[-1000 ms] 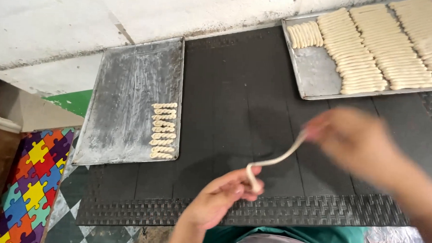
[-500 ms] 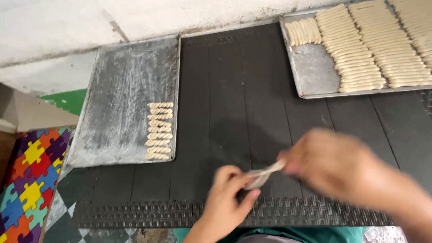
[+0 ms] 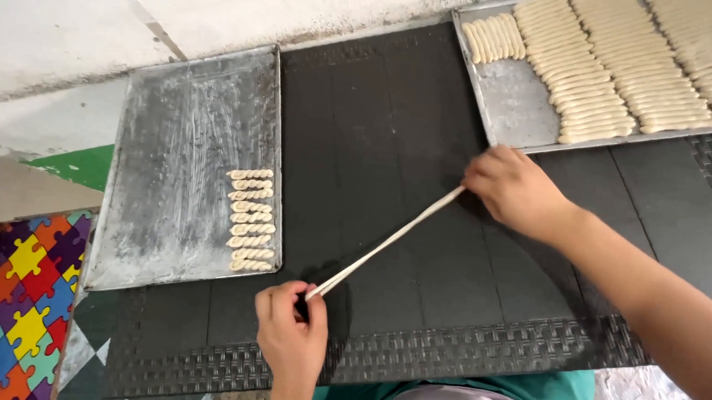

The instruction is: Greasing a baking tray and then rolling and twisting small pieces of dough into breadsticks and arranging them on the tray.

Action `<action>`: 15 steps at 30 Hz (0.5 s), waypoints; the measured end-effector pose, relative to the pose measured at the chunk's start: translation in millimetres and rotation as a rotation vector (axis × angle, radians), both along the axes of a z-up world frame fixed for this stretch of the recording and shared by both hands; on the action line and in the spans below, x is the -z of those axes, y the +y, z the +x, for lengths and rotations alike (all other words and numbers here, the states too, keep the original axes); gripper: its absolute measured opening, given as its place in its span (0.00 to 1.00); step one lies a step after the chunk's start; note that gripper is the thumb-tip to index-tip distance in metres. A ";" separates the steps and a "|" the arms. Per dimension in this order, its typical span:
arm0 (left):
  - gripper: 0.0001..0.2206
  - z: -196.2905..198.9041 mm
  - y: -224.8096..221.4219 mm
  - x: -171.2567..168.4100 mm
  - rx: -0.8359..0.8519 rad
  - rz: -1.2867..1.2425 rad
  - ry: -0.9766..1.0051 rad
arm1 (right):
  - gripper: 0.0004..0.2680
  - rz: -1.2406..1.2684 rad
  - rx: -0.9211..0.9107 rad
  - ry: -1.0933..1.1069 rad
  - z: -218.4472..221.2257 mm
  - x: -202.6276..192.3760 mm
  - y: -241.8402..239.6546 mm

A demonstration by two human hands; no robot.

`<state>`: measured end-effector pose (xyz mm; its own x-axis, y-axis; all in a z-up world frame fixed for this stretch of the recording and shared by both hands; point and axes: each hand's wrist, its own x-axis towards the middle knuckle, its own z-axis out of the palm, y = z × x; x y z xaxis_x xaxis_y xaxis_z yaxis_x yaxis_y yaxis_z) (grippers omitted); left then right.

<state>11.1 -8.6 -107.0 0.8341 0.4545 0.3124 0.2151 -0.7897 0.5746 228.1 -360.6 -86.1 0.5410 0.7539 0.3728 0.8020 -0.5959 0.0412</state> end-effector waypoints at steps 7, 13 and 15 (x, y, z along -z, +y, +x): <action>0.07 10.1 1.4 -6.3 0.131 0.061 0.074 | 0.11 -0.227 0.202 -0.081 -30.5 1.9 7.8; 0.07 2.5 4.6 -0.1 0.148 0.043 0.107 | 0.06 -0.149 0.232 -0.202 80.8 43.7 103.9; 0.07 -0.2 5.1 -1.6 0.141 0.034 0.100 | 0.06 0.075 0.218 -0.110 93.2 49.5 110.9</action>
<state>10.9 -3.5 -105.4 0.9166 0.3216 0.2374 0.1559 -0.8346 0.5284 321.3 -249.8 -135.6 0.6412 0.5917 0.4887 0.6472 -0.7591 0.0699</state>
